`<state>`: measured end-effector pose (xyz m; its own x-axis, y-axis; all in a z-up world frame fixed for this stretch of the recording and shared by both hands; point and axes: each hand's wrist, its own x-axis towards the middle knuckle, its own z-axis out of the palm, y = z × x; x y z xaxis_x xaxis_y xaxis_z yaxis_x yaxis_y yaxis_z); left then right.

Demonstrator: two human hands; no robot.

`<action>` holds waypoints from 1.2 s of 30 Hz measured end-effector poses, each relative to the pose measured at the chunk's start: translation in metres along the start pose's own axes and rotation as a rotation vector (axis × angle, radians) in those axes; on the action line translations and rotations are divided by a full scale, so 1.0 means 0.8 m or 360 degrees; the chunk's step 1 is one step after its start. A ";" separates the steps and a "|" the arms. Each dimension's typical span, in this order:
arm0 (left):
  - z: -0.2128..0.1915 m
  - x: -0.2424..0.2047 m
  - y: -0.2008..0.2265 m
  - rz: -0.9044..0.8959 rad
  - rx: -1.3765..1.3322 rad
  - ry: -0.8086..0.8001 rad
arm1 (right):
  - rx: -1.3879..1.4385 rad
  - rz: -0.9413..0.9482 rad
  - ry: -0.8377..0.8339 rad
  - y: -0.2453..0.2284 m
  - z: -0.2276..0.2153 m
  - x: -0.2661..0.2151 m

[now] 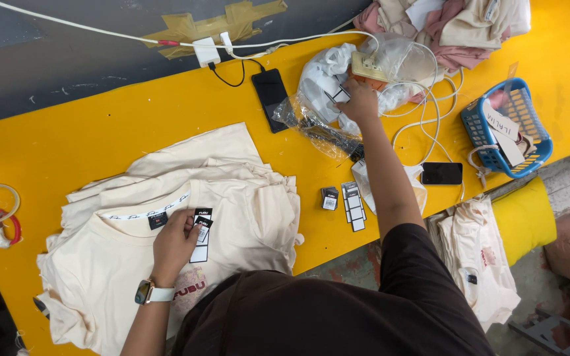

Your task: Attaching tags to t-shirts using a tagging gun and stacking the finished items on a work table.

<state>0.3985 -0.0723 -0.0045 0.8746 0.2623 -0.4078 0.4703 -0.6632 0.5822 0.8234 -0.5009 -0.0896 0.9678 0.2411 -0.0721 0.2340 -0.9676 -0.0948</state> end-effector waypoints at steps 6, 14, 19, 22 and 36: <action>0.001 0.000 -0.003 0.0010 -0.0014 -0.0012 | 0.0009 0.0193 -0.0172 0.002 0.025 0.019; 0.003 0.003 -0.007 0.0035 -0.0036 0.0031 | 0.0074 0.0238 -0.0257 -0.016 0.012 0.028; 0.001 0.001 -0.004 0.0047 -0.0075 0.0033 | -0.0084 0.0222 -0.0408 0.004 0.033 0.050; 0.001 0.002 -0.007 0.0052 -0.0075 0.0035 | -0.0228 0.0182 -0.0435 0.006 0.034 0.056; 0.005 0.005 -0.016 0.0041 -0.0118 0.0032 | -0.0467 0.0138 -0.0497 -0.017 0.000 0.048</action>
<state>0.3956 -0.0659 -0.0166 0.8882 0.2603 -0.3785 0.4546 -0.6165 0.6428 0.8575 -0.4782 -0.0912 0.9212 0.1256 -0.3682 0.2132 -0.9547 0.2077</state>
